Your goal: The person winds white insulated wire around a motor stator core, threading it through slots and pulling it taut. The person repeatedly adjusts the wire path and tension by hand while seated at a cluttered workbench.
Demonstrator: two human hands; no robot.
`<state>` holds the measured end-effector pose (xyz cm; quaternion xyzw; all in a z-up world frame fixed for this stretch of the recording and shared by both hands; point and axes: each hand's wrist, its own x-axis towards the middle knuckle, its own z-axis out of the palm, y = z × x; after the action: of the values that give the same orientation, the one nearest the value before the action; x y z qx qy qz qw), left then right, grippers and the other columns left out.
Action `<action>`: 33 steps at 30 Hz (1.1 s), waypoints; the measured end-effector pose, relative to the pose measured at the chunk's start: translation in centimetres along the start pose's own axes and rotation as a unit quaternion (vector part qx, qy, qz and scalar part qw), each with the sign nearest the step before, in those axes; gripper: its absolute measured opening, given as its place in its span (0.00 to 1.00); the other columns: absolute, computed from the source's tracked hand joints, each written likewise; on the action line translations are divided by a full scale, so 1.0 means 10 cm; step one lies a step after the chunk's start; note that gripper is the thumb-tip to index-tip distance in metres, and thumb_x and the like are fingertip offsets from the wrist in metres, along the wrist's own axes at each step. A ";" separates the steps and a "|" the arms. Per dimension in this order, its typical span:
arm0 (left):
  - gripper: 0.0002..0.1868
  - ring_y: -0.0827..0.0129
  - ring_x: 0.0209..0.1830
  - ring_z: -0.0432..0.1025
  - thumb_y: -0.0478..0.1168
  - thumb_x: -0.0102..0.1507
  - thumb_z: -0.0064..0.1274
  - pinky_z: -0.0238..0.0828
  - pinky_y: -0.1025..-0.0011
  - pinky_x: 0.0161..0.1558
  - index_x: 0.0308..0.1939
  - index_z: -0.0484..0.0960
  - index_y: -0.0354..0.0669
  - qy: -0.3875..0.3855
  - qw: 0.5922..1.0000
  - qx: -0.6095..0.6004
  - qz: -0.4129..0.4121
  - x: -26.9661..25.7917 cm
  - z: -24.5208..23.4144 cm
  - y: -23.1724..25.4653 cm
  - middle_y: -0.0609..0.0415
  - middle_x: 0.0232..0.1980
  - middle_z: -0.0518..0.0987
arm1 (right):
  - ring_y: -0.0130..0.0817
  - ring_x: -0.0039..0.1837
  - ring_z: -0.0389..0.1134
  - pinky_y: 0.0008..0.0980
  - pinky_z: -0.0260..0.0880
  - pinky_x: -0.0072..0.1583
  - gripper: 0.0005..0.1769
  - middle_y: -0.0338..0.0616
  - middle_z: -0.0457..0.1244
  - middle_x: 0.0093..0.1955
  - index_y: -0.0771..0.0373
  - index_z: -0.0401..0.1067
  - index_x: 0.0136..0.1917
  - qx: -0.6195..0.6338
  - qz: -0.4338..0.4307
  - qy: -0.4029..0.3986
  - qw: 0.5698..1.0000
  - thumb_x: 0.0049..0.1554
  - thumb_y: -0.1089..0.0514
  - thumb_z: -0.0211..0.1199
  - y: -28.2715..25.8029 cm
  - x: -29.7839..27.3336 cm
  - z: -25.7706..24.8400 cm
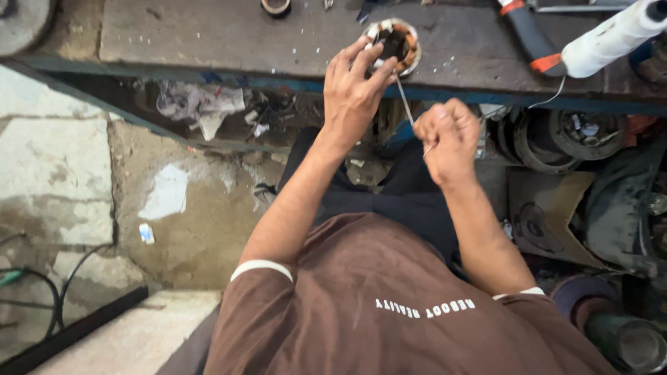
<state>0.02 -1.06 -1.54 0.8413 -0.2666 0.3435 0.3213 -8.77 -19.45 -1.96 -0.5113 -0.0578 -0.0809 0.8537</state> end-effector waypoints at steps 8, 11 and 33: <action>0.08 0.51 0.63 0.70 0.40 0.60 0.67 0.67 0.55 0.59 0.42 0.86 0.47 0.000 0.995 -0.058 -0.081 0.12 -0.05 0.13 0.53 0.52 0.79 | 0.27 0.38 0.53 0.31 0.57 0.46 0.16 0.40 0.57 0.35 0.61 0.58 0.40 -0.016 -0.004 0.007 1.000 0.71 0.60 0.54 0.03 -0.06 0.09; 0.06 0.51 0.63 0.70 0.38 0.61 0.66 0.69 0.57 0.60 0.40 0.85 0.45 0.028 0.992 -0.063 -0.102 0.12 0.02 0.19 0.54 0.51 0.79 | 0.28 0.38 0.55 0.30 0.58 0.45 0.16 0.42 0.59 0.36 0.62 0.59 0.40 -0.029 -0.003 0.000 1.000 0.71 0.60 0.54 0.01 -0.07 0.13; 0.06 0.54 0.69 0.67 0.36 0.63 0.62 0.62 0.54 0.67 0.44 0.84 0.46 0.066 0.987 -0.078 -0.127 -0.01 0.10 0.23 0.56 0.55 0.79 | 0.23 0.39 0.56 0.23 0.55 0.43 0.15 0.40 0.60 0.37 0.62 0.62 0.42 -0.131 0.002 -0.015 0.991 0.72 0.58 0.56 -0.13 0.07 0.07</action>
<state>-1.17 -3.28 -1.34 0.8163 -0.1617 0.3326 0.4437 -8.31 -19.45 -0.39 -0.6200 -0.0589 -0.0787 0.7784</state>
